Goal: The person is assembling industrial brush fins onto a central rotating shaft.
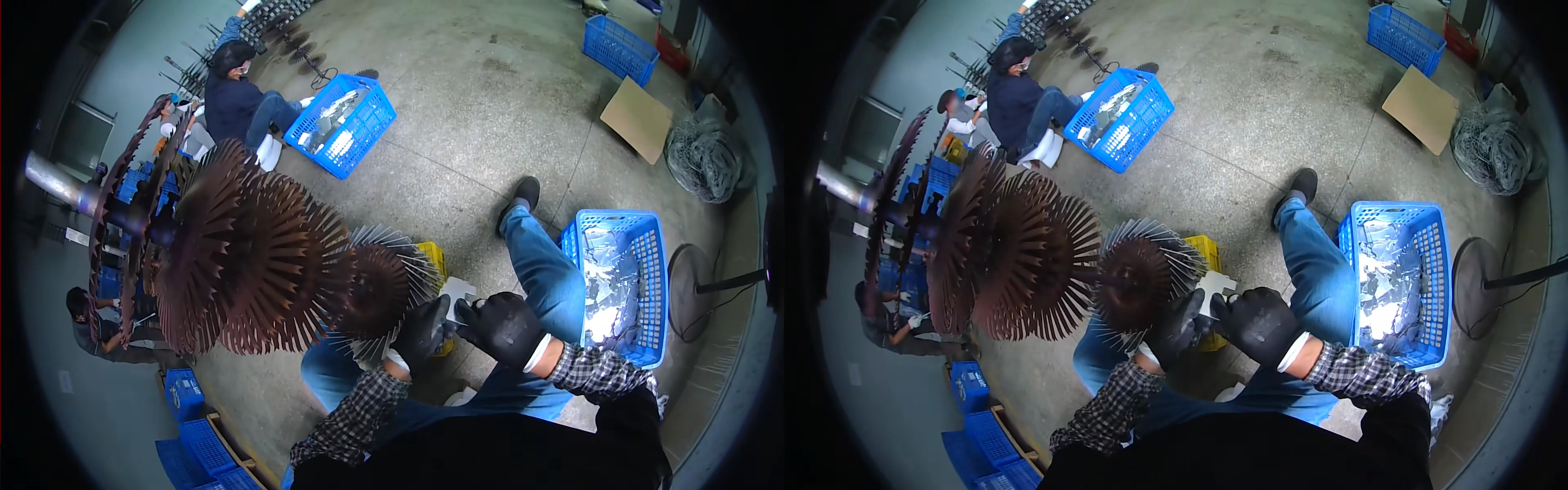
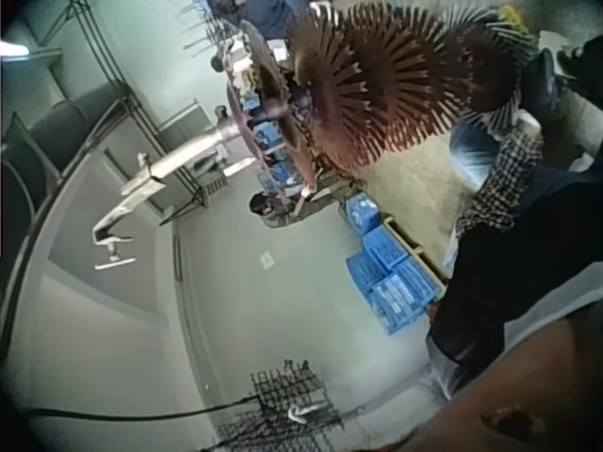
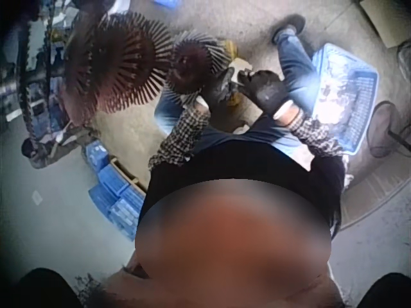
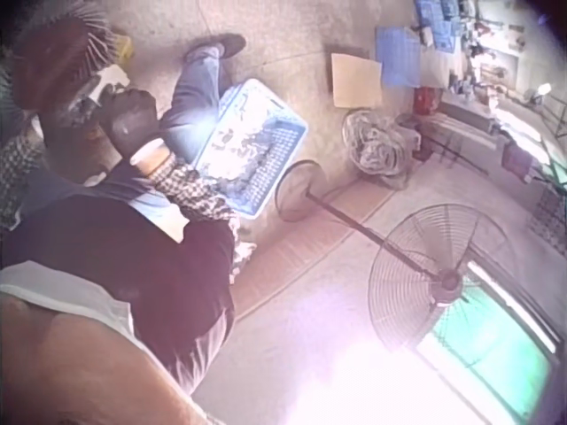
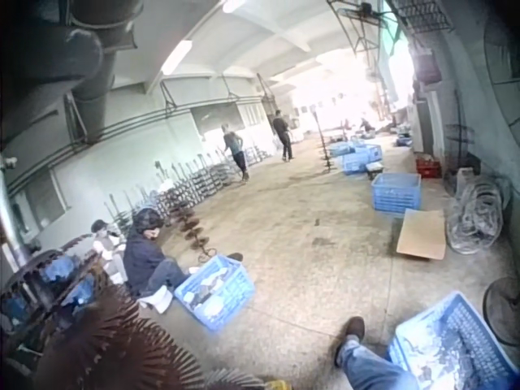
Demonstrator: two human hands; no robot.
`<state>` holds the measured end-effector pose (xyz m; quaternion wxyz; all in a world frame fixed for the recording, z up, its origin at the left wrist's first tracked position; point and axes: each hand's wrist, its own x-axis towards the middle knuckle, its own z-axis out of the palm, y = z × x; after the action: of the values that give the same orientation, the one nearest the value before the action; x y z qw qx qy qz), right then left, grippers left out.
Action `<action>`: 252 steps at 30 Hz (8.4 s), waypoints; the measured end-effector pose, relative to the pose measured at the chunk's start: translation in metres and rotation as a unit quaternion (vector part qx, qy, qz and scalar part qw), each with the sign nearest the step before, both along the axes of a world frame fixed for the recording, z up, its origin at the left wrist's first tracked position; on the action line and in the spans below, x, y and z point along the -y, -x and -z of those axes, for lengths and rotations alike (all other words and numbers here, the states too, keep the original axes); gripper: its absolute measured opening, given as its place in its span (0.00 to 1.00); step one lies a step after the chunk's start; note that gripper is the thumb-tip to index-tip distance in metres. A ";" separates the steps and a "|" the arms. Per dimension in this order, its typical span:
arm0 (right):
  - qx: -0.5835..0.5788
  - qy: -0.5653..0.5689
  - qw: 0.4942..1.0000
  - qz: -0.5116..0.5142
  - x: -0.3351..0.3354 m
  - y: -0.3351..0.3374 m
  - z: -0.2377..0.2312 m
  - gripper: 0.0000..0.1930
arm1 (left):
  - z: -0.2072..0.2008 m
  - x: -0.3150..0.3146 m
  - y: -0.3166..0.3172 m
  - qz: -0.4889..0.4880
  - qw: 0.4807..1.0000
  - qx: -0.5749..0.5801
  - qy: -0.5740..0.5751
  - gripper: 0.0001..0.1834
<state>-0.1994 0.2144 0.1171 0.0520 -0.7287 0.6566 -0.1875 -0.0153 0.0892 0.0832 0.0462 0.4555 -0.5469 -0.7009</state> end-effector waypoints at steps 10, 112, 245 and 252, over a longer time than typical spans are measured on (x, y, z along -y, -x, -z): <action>-0.105 0.076 0.992 0.008 0.032 0.027 0.009 0.09 | -0.014 0.012 0.014 -0.007 0.993 -0.048 -0.104 0.22; 0.067 0.116 0.985 -0.106 0.185 0.022 0.157 0.11 | 0.078 0.098 -0.005 0.189 0.722 0.428 0.509 0.29; 0.481 -0.149 0.863 0.039 0.240 0.105 -0.100 0.20 | -0.015 0.172 -0.292 -0.015 0.720 0.158 0.676 0.26; 0.522 0.072 0.847 0.065 0.227 0.082 -0.076 0.18 | -0.014 0.079 -0.224 -0.096 0.700 0.007 0.708 0.19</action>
<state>-0.2814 -0.0126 0.1931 0.3220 -0.4807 0.5632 -0.5900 0.2086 0.0101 0.0968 0.4183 0.3436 -0.8354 -0.0959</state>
